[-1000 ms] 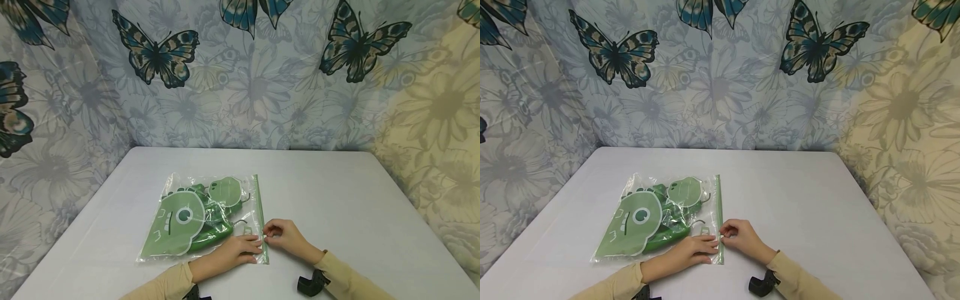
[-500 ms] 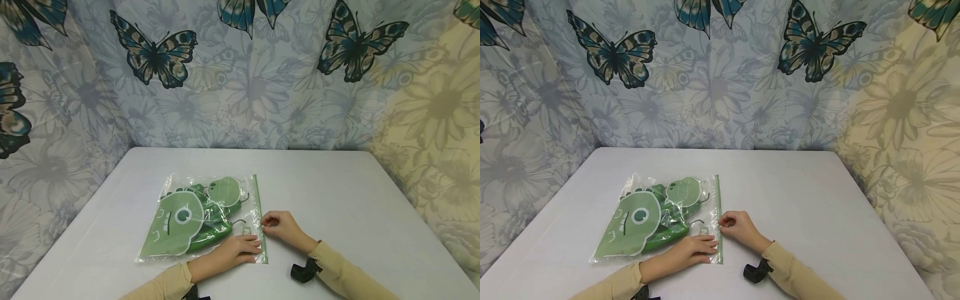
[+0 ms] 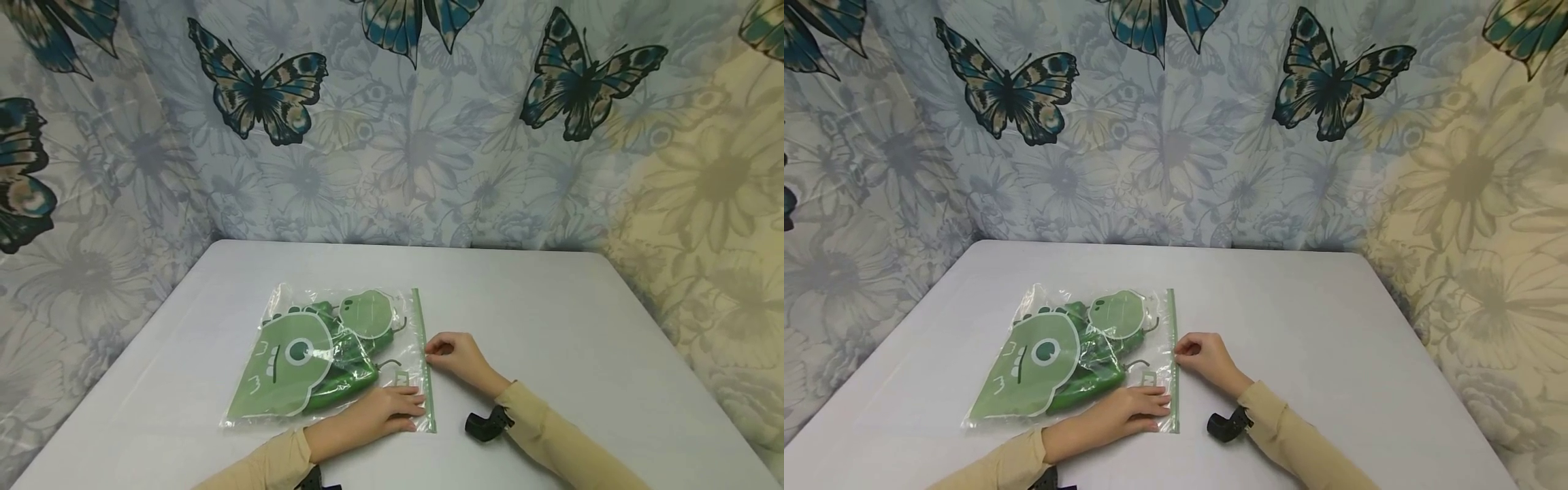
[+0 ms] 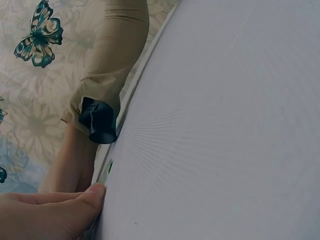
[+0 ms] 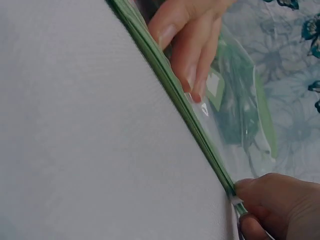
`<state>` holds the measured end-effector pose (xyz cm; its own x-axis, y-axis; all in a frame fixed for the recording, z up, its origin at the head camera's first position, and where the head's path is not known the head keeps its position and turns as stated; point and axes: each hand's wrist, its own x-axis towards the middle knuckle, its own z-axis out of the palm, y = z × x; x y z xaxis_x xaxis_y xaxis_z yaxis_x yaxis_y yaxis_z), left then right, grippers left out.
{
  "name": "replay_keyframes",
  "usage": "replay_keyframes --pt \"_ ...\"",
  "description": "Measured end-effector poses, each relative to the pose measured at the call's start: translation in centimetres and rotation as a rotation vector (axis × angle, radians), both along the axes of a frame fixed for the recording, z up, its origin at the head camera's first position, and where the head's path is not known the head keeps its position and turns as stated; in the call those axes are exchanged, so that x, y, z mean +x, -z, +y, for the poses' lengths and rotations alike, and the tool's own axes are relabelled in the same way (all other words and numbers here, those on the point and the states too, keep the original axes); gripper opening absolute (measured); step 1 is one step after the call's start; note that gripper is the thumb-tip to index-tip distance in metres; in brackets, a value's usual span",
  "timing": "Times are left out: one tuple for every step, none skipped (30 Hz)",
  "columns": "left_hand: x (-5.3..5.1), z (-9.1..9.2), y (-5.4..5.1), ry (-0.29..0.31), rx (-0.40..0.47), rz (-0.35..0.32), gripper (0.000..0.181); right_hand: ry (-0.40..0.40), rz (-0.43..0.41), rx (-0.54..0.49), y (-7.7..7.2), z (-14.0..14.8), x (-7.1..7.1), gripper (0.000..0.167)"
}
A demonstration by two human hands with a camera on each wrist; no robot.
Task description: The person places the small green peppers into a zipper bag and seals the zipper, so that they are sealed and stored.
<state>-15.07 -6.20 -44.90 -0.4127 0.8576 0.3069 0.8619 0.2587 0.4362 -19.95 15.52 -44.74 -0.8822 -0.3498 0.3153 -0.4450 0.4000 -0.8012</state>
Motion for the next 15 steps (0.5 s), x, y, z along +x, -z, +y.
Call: replay_keyframes --pt "0.0 0.0 0.0 0.003 -0.002 0.003 0.029 0.007 0.001 -0.001 0.5 0.1 -0.3 0.008" --pt "0.0 0.0 0.0 0.005 -0.002 0.009 0.029 0.020 -0.002 -0.002 0.9 0.2 -0.7 0.009" --pt "-0.1 0.0 0.0 0.006 -0.004 0.019 0.029 0.031 -0.001 -0.006 1.1 0.2 -0.9 0.009" --pt "-0.1 0.0 0.0 0.008 -0.004 0.023 0.029 0.040 0.002 -0.008 1.2 0.2 -1.1 0.009" --pt "-0.1 0.0 0.0 0.008 -0.006 0.034 0.028 0.046 0.006 -0.011 1.3 0.2 -1.3 0.009" --pt "-0.2 0.0 0.1 0.007 -0.002 0.033 0.029 0.052 0.006 -0.016 1.3 0.1 -1.4 0.009" --pt "-0.2 0.0 0.2 0.004 0.001 0.038 0.029 0.054 0.009 -0.021 1.2 0.0 -1.5 0.009" --pt "-0.3 -0.1 0.3 0.001 0.003 0.042 0.029 0.060 0.009 -0.027 1.0 -0.1 -1.6 0.009" --pt "-0.3 -0.1 0.4 0.000 0.006 0.052 0.029 0.063 0.012 -0.029 0.8 -0.2 -1.7 0.009" --pt "-0.3 -0.1 0.4 -0.001 0.011 0.054 0.029 0.063 0.016 -0.029 0.4 -0.3 -1.6 0.008" --pt "-0.3 -0.1 0.4 -0.001 0.015 0.059 0.029 0.067 0.016 -0.031 -0.1 -0.5 -1.6 0.008" --pt "-0.3 -0.1 0.5 0.000 0.024 0.057 0.029 0.071 0.013 -0.034 -0.5 -0.6 -1.5 0.008" --pt "-0.3 -0.1 0.5 0.003 0.028 0.064 0.029 0.075 0.010 -0.034 -0.9 -0.7 -1.4 0.008" --pt "-0.3 -0.2 0.5 0.007 0.032 0.067 0.029 0.082 0.007 -0.031 -1.3 -0.8 -1.3 0.008" --pt "-0.3 -0.2 0.5 0.012 0.038 0.083 0.028 0.089 0.000 -0.028 -1.7 -1.0 -1.2 0.008"
